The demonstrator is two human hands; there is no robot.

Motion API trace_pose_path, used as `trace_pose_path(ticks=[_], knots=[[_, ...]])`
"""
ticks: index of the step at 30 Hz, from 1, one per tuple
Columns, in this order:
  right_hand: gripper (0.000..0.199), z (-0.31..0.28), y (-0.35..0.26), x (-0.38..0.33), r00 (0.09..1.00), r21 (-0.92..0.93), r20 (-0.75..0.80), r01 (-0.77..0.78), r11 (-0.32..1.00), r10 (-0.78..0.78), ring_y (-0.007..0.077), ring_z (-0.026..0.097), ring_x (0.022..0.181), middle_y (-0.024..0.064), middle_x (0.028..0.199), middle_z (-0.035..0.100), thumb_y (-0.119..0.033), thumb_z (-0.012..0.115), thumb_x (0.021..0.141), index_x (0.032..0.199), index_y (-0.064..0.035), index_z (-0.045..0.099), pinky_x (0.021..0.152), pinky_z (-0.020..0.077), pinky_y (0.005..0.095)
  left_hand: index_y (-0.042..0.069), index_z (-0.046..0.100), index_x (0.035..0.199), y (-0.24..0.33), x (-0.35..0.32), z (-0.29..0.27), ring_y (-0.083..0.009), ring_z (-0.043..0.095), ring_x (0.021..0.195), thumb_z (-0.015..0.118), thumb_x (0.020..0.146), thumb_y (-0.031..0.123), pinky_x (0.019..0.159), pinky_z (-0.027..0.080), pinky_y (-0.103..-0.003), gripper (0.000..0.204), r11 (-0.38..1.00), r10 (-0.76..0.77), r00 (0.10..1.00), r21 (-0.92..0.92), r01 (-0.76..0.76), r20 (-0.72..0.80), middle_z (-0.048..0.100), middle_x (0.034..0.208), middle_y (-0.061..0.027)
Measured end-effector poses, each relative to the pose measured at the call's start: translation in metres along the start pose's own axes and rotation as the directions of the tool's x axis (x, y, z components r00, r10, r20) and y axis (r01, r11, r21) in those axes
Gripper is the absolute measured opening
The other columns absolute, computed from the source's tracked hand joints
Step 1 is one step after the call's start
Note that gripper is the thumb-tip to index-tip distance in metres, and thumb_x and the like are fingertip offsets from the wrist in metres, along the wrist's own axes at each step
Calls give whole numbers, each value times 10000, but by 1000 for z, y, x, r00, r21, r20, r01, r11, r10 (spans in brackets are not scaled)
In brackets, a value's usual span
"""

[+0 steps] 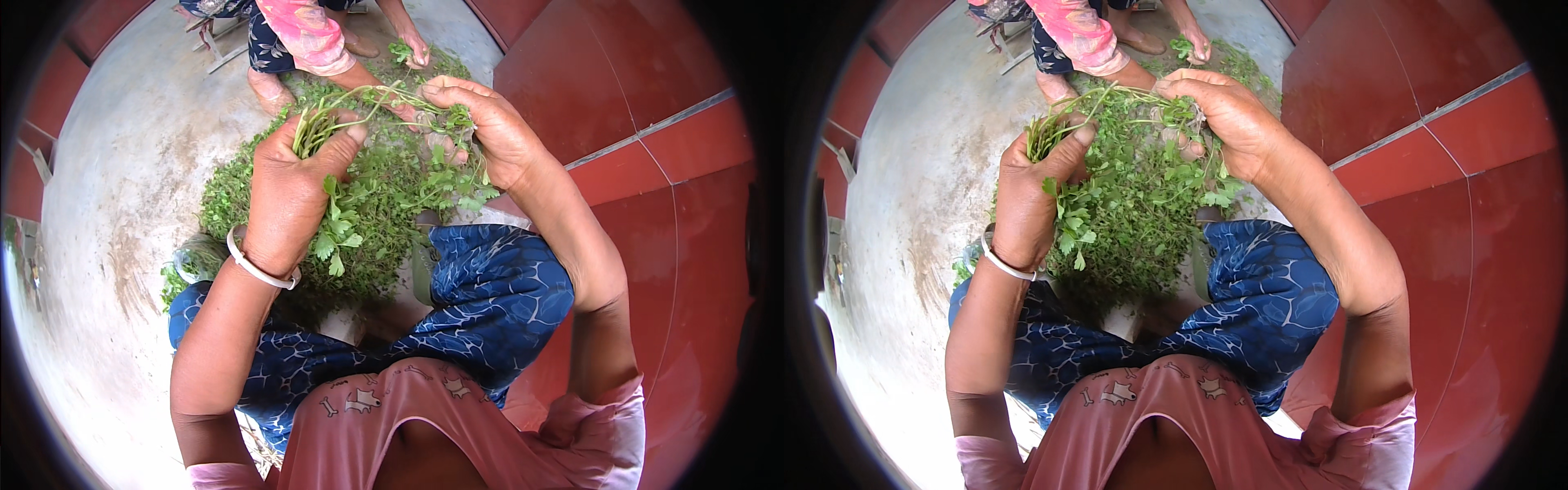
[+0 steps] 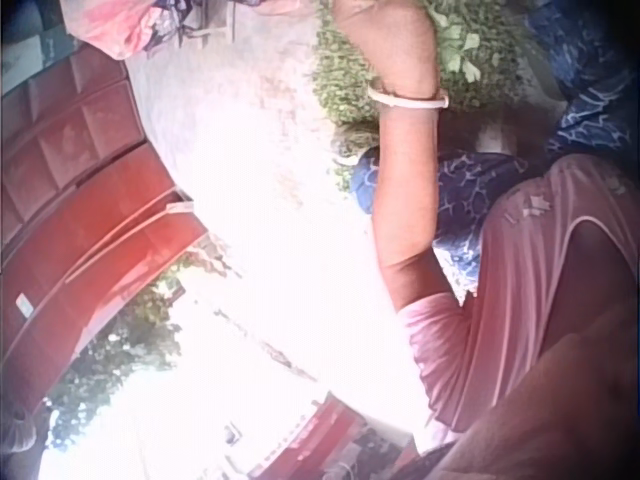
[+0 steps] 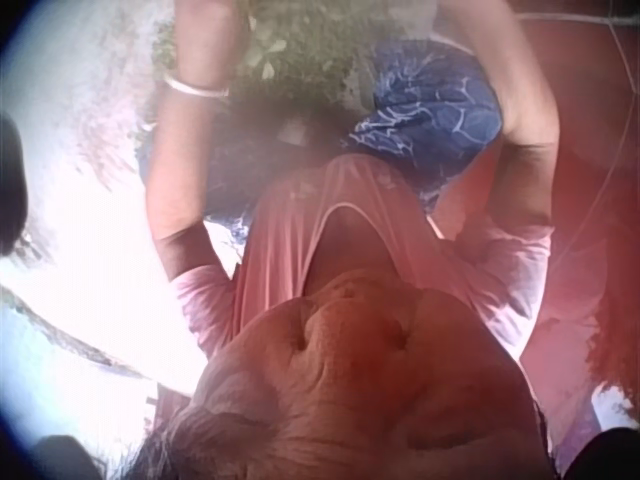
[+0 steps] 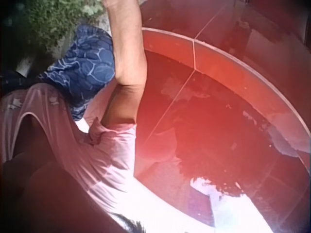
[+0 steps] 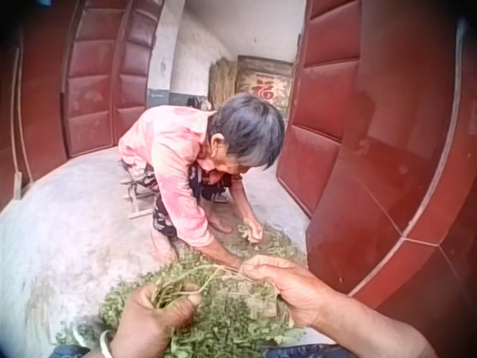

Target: The person sits on the floor and sorts through a large pile of green leafy herbs, picking up bunches and separating leaves from stems by hand. The separated leaves are placed into a clear plastic bag, while the stems are set aside on the floor.

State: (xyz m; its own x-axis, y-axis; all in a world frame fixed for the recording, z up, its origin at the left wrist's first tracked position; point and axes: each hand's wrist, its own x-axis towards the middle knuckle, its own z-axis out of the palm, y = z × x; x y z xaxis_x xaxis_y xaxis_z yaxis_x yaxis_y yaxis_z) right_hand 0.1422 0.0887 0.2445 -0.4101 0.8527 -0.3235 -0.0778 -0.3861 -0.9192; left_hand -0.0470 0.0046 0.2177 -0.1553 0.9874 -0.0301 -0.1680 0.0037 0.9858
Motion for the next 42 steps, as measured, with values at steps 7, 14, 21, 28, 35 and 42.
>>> trace_pose_path(ticks=[7,14,21,28,35,42], knots=[[106,7,0,1,993,-64,97,-54,997,60,90,499,611,-1,864,560,-194,610,845,900,-104,618,415,342,185,4,629,1057,-16,2,12,-80,586,784,633,831,4,691,487,-242,226,739,469,863,452,-500,188,658,916,-48],[110,13,4,6,991,-64,121,-43,997,51,107,494,613,-2,827,547,-213,595,854,873,-107,617,415,336,197,12,616,1009,-11,-2,11,-286,645,776,655,712,-21,708,505,-304,301,427,580,757,680,-596,300,646,888,-145],[157,9,11,15,981,36,166,96,995,-100,70,580,598,24,835,622,-140,568,865,998,-63,596,433,462,192,10,612,970,-17,8,19,-237,615,622,633,740,66,592,480,-318,238,821,358,929,444,-360,91,628,727,-140],[154,-2,-15,5,987,228,155,-1,974,-35,94,494,485,39,705,574,-222,575,868,905,-74,564,397,387,206,16,596,1065,-30,18,0,-77,509,654,544,880,103,621,435,-234,211,870,338,934,341,-356,114,599,768,-53],[167,-13,-24,0,958,392,199,113,913,-204,109,467,514,23,692,515,-217,537,890,824,-65,519,409,380,236,58,548,928,-14,2,12,-59,441,674,588,911,215,617,361,-201,163,997,-19,981,77,4,191,515,740,52],[181,-12,-31,-4,925,430,301,83,899,-230,104,428,577,-2,705,423,-243,513,907,884,-63,504,474,349,240,41,612,978,-13,0,28,-52,511,688,703,808,115,615,406,-199,206,970,-129,970,-175,167,207,604,822,33]])
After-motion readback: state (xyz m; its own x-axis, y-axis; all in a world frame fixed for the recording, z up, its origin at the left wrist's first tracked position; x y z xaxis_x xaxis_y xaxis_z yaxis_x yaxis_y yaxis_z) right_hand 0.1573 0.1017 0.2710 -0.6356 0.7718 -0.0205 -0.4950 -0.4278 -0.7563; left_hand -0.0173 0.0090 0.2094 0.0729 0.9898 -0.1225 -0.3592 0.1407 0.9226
